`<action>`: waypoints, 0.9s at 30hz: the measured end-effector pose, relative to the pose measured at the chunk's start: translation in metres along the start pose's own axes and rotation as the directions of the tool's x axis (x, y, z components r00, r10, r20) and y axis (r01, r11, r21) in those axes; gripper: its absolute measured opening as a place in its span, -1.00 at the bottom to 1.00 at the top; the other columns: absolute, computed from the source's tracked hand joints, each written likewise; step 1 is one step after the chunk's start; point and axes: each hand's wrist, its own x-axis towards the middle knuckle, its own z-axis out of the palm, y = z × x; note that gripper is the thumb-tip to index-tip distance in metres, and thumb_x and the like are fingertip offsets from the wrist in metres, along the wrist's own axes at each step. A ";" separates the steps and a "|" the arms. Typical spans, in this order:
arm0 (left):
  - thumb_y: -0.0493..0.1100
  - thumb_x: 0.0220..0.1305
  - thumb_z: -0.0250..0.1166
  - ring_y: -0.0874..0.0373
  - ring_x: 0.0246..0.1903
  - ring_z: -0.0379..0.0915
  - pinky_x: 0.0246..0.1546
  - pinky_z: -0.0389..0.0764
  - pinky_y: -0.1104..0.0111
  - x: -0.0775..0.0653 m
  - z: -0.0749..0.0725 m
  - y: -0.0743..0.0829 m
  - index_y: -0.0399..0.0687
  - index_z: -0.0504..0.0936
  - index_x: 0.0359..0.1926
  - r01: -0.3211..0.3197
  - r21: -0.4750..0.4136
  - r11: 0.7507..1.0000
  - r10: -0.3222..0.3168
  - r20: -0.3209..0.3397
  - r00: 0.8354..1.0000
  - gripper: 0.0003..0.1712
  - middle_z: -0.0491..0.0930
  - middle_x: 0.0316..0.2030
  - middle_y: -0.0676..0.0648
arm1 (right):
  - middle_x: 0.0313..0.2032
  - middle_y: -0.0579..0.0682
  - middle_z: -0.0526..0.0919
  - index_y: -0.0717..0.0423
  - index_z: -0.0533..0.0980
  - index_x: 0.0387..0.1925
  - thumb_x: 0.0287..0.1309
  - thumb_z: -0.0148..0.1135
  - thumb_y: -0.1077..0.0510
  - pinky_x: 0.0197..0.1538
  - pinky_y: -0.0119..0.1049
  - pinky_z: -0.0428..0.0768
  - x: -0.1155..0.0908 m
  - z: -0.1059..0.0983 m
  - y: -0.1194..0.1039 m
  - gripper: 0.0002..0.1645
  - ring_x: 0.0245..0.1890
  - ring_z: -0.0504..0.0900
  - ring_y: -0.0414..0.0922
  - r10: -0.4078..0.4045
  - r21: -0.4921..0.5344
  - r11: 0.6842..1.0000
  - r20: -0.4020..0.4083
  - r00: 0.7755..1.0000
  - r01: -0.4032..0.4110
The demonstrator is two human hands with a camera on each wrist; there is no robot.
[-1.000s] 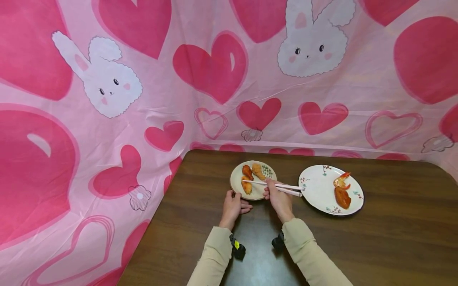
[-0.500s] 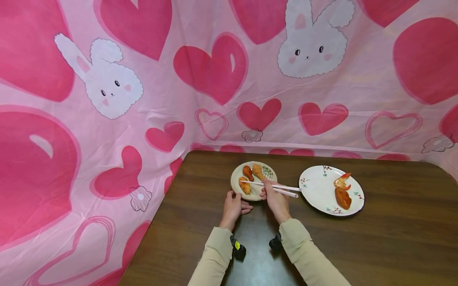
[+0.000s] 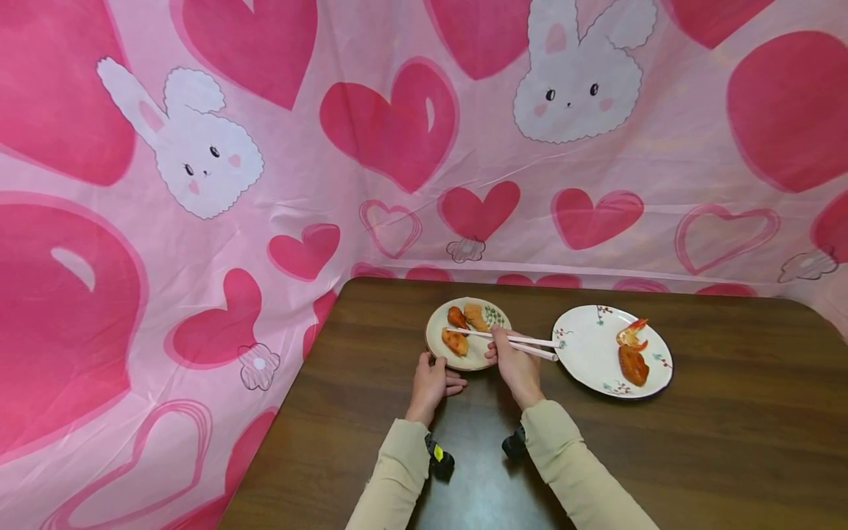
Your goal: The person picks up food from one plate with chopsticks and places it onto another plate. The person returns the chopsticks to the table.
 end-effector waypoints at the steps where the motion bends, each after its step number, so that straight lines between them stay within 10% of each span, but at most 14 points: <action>1: -0.21 0.42 -0.13 0.07 -0.48 0.70 -0.40 0.75 0.28 0.000 0.000 0.000 -0.29 0.13 0.27 -0.003 0.001 1.000 0.003 0.002 1.000 -0.55 0.69 -0.38 -0.32 | -0.39 0.20 0.68 0.33 0.60 -0.14 0.31 0.12 -0.02 -0.49 -0.45 0.66 0.000 -0.001 0.000 -0.56 -0.66 0.58 -0.35 0.003 0.000 1.000 0.001 1.000 -0.003; 27: -0.21 0.44 -0.14 0.08 -0.49 0.69 -0.40 0.75 0.29 -0.003 0.000 0.005 -0.27 0.15 0.23 0.006 -0.005 1.000 -0.006 0.006 1.000 -0.59 0.68 -0.38 -0.31 | -0.50 0.03 0.65 0.35 0.58 -0.12 0.34 0.09 -0.02 -0.51 -0.51 0.63 0.005 -0.045 -0.002 -0.54 -0.65 0.56 -0.38 -0.052 -0.009 0.999 -0.039 0.998 0.052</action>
